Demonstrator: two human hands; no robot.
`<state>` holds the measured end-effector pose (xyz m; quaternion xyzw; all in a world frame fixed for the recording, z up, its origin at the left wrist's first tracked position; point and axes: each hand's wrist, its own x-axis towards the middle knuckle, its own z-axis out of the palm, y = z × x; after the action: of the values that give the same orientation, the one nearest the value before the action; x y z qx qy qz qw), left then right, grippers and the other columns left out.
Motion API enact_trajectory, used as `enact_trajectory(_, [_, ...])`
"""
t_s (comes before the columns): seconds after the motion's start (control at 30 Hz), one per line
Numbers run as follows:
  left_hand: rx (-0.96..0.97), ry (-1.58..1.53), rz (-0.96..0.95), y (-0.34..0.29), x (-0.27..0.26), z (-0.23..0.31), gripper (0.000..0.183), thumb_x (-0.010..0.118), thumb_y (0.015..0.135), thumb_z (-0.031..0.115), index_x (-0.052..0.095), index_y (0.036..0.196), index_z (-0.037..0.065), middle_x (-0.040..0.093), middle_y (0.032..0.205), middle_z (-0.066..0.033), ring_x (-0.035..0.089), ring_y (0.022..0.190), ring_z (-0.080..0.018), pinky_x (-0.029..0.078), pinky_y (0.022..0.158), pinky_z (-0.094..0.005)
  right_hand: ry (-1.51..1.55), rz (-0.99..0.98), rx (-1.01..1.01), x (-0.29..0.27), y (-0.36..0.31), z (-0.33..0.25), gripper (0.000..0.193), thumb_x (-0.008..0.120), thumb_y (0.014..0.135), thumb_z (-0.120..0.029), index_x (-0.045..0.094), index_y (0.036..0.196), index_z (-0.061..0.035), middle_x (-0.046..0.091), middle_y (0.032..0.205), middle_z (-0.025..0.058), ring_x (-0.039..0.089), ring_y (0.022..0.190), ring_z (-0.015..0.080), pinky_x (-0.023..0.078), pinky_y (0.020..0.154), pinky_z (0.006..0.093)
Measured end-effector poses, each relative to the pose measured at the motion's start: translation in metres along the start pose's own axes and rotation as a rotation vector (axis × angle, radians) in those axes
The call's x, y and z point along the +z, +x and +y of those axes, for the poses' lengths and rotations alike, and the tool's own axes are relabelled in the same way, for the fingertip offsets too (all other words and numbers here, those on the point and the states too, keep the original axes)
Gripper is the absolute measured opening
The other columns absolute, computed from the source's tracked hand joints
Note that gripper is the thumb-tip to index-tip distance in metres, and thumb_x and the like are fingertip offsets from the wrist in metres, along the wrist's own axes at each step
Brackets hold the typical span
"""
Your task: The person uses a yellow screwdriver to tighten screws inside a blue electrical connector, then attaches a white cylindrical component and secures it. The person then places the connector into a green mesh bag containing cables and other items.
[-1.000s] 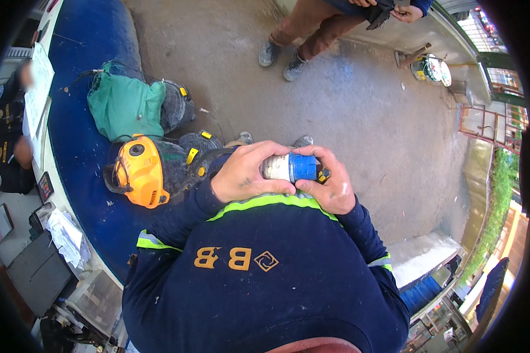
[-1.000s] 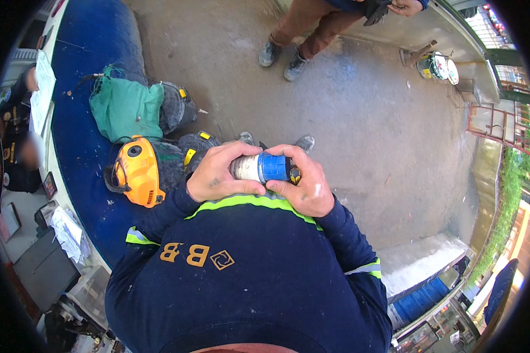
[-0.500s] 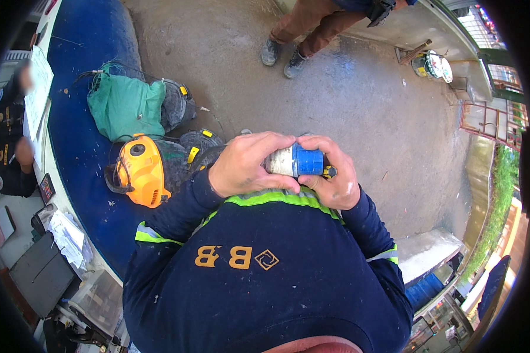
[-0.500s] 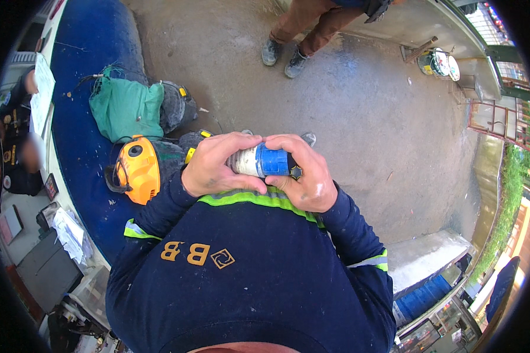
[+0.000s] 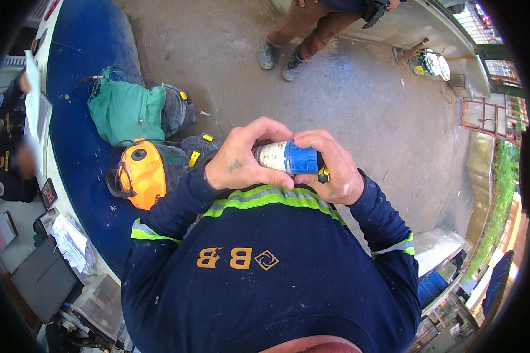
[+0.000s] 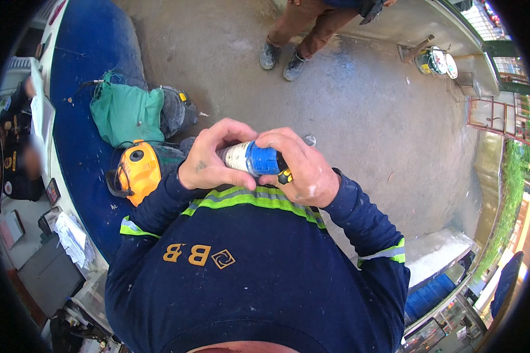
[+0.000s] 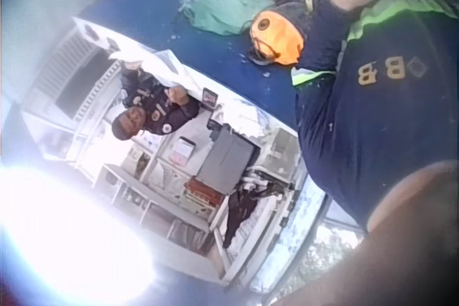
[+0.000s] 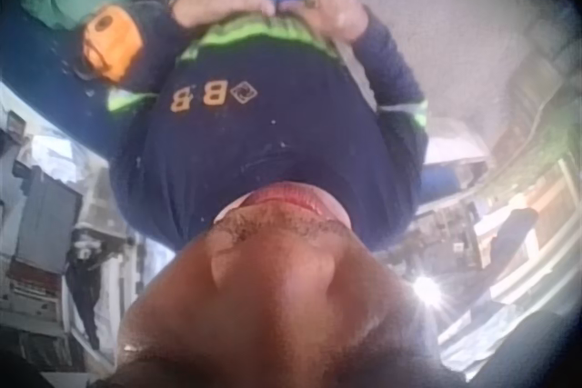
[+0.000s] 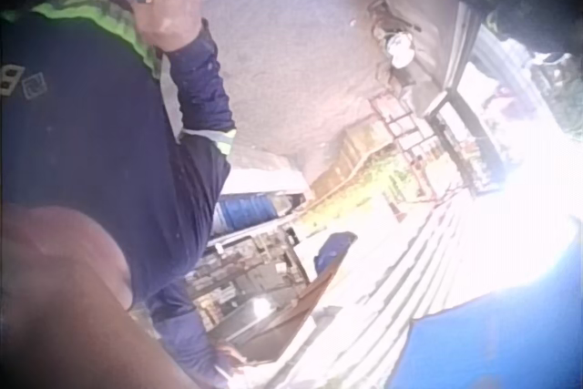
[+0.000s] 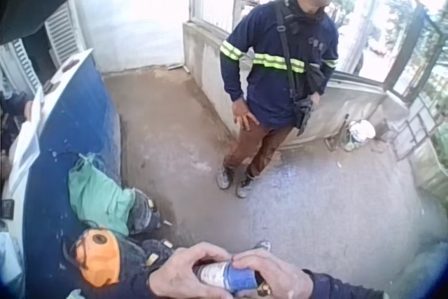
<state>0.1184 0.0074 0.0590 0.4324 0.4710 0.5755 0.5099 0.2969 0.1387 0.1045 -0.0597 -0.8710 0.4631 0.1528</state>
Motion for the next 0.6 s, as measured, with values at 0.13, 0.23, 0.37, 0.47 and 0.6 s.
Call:
enact_trajectory(0.13, [0.233, 0.320, 0.050, 0.000, 0.003, 0.002, 0.079, 0.091, 0.056, 0.036, 0.054, 0.117, 0.003, 0.065, 0.101, -0.0112, 0.066, 0.091, -0.0211, 0.052, 0.080, -0.0316, -0.016, -0.002, 0.075, -0.001, 0.001, -0.005, 0.060, 0.079, 0.074, -0.020, 0.047, 0.122, -0.0035, 0.057, 0.109, 0.0180, 0.060, 0.097, 0.0376, 0.051, 0.081, 0.0395])
enact_trajectory(0.23, [0.363, 0.499, 0.075, 0.000, 0.003, 0.006, 0.081, 0.090, 0.057, 0.040, 0.052, 0.119, 0.004, 0.065, 0.101, -0.0141, 0.068, 0.088, -0.0279, 0.053, 0.077, -0.0333, -0.028, 0.001, 0.083, -0.003, 0.004, -0.006, 0.063, 0.080, 0.073, -0.022, 0.046, 0.123, -0.0034, 0.057, 0.108, 0.0184, 0.060, 0.095, 0.0384, 0.051, 0.080, 0.0400])
enact_trajectory(0.37, [0.461, 0.608, 0.061, 0.004, -0.001, 0.005, 0.083, 0.088, 0.058, 0.041, 0.050, 0.121, 0.003, 0.065, 0.099, -0.0163, 0.067, 0.085, -0.0311, 0.054, 0.075, -0.0347, -0.090, -0.040, 0.092, -0.004, 0.009, -0.011, 0.074, 0.080, 0.072, -0.030, 0.043, 0.131, -0.0042, 0.056, 0.109, 0.0181, 0.061, 0.094, 0.0392, 0.051, 0.080, 0.0416])
enact_trajectory(0.47, [0.355, 0.642, 0.060, -0.003, -0.002, -0.007, 0.076, 0.088, 0.063, 0.038, 0.051, 0.117, 0.001, 0.065, 0.096, -0.0168, 0.068, 0.081, -0.0313, 0.054, 0.072, -0.0354, -0.106, -0.080, 0.169, 0.005, 0.010, -0.019, 0.084, 0.075, 0.073, -0.044, 0.038, 0.138, -0.0062, 0.055, 0.107, 0.0191, 0.060, 0.094, 0.0404, 0.051, 0.081, 0.0428])
enact_trajectory(0.6, [0.543, 0.534, 0.152, -0.012, -0.002, -0.020, 0.065, 0.085, 0.067, 0.023, 0.048, 0.115, 0.000, 0.064, 0.091, -0.0162, 0.068, 0.077, -0.0275, 0.054, 0.066, -0.0344, -0.087, -0.054, 0.088, -0.033, 0.030, -0.040, 0.083, 0.063, 0.080, -0.057, 0.038, 0.138, -0.0035, 0.048, 0.112, 0.0170, 0.062, 0.087, 0.0324, 0.051, 0.075, 0.0415])
